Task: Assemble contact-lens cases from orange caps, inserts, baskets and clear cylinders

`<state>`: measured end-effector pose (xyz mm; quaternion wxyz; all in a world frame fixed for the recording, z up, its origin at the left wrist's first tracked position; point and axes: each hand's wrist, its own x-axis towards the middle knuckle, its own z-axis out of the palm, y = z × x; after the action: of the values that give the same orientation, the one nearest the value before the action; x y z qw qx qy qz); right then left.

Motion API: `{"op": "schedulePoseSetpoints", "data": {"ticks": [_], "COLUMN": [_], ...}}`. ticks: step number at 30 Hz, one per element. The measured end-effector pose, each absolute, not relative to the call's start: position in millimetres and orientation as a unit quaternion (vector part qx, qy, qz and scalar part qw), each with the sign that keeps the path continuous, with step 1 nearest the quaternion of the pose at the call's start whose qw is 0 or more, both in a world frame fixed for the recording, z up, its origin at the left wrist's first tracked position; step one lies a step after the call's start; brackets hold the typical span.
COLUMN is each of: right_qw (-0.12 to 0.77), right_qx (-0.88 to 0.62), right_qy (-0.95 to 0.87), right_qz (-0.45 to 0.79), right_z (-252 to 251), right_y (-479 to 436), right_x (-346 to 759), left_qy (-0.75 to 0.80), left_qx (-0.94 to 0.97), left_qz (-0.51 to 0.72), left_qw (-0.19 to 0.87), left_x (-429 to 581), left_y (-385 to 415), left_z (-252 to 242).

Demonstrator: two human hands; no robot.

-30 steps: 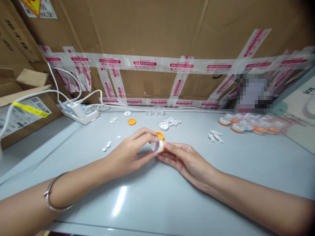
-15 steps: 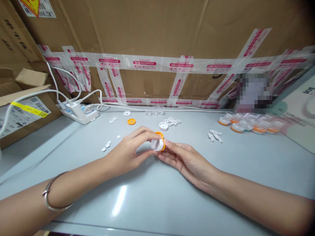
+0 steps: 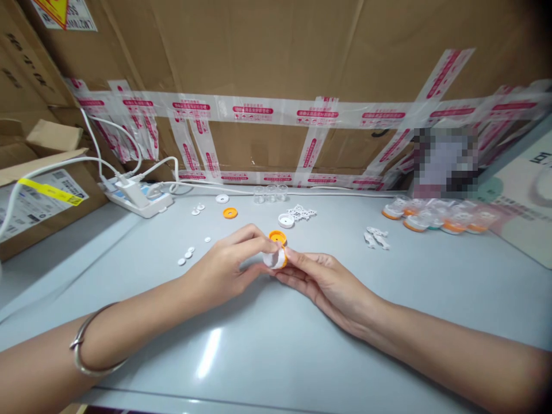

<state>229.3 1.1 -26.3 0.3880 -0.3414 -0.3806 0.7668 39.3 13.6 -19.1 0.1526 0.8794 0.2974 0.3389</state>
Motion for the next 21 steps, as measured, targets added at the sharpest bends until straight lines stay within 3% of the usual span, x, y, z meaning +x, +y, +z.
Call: {"op": "schedulePoseSetpoints", "data": {"ticks": [7,13,18,21], "right_qw": [0.359,0.279,0.248,0.279], "right_qx": [-0.363,-0.422,-0.474,-0.500], "right_qy": [-0.361,-0.394,-0.501,-0.592], "right_qz": [0.780,0.768,0.680,0.567], "right_z": [-22.0,-17.8,-17.8,-12.9], "right_y": [1.6,5.2,10.7,22.7], "right_x": [230.7,233.7,237.0,248.3], "left_qy": [0.304,0.324,0.334,0.345], "left_qx": [0.869,0.869,0.889,0.897], "left_qz": [0.322,0.294,0.250,0.220], "left_qw": [0.221,0.231,0.190,0.169], "left_x": [40.3,41.2,38.2,37.2], "left_y": [13.7,8.4,8.2,9.8], "left_z": [-12.2,-6.5,-9.3,-15.3]}}
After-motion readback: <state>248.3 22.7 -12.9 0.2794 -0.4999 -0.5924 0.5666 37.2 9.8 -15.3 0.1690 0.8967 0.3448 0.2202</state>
